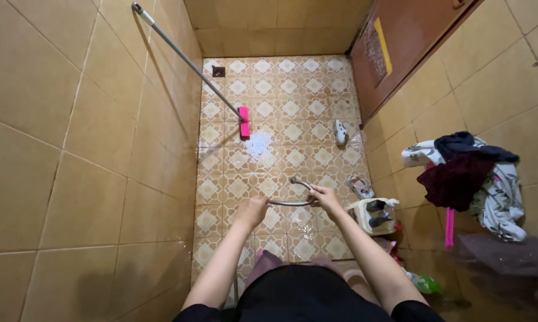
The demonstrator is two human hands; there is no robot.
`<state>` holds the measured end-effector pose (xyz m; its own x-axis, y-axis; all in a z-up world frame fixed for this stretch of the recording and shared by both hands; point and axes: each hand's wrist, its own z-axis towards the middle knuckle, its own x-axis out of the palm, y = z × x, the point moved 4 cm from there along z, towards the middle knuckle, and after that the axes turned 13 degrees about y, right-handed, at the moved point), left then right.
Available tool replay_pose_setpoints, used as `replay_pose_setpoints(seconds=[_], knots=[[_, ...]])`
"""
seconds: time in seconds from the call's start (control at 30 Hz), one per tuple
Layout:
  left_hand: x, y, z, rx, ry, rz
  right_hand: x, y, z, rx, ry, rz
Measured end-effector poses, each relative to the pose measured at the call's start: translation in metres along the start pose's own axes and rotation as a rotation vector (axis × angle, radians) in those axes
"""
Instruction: Attempting to repair or reattach a bidet sprayer head to its hose in a tiled bathroom.
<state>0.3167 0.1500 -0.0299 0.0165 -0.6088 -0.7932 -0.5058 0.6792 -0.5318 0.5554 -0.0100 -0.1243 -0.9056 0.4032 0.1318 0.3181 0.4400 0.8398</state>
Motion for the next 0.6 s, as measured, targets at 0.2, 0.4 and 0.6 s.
replay_pose_setpoints(seconds=[0.2, 0.4, 0.6], knots=[[0.006, -0.006, 0.008, 0.037, -0.035, 0.023, -0.009, 0.003, -0.008, 0.003, -0.043, 0.015], [0.018, -0.011, 0.014, 0.043, 0.000, 0.100, -0.014, 0.004, -0.024, 0.017, -0.053, -0.013], [0.016, -0.034, 0.007, 0.029, 0.039, 0.069, -0.023, 0.002, -0.047, 0.017, -0.073, 0.000]])
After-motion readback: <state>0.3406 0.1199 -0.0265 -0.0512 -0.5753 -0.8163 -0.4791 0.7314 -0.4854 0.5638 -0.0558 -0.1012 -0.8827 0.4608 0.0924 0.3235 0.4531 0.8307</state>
